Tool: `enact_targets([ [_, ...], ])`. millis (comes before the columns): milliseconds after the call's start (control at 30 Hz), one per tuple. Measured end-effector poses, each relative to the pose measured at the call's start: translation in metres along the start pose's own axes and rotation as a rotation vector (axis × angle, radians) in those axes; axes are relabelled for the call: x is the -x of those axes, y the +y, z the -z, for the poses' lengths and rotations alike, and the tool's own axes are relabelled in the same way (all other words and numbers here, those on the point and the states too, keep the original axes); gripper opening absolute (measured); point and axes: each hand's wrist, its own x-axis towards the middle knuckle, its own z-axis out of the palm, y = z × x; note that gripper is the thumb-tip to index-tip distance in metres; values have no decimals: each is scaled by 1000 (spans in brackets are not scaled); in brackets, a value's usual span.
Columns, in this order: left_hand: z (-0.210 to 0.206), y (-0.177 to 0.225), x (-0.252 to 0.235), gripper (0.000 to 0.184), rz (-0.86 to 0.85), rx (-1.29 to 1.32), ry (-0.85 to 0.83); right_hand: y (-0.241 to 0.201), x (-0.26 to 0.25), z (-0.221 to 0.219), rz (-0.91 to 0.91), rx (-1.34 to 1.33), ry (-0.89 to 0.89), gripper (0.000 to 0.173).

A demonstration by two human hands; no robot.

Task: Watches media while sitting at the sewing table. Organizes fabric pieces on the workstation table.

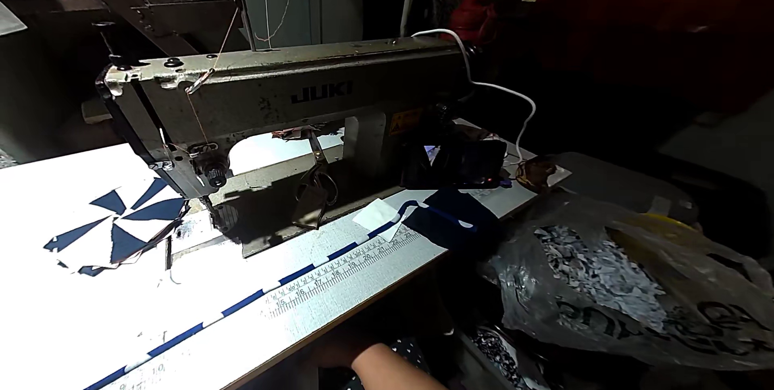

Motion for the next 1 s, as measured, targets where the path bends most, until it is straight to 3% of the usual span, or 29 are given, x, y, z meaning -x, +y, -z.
enact_targets([
  [600, -5, -40, -14, 39, -39, -14, 46, -1, 3, -1, 11, 21, 20, 33],
  [1000, -3, -20, -9, 35, -48, 17, 15, -2, 3, 0, -4, 2, 10, 33],
])
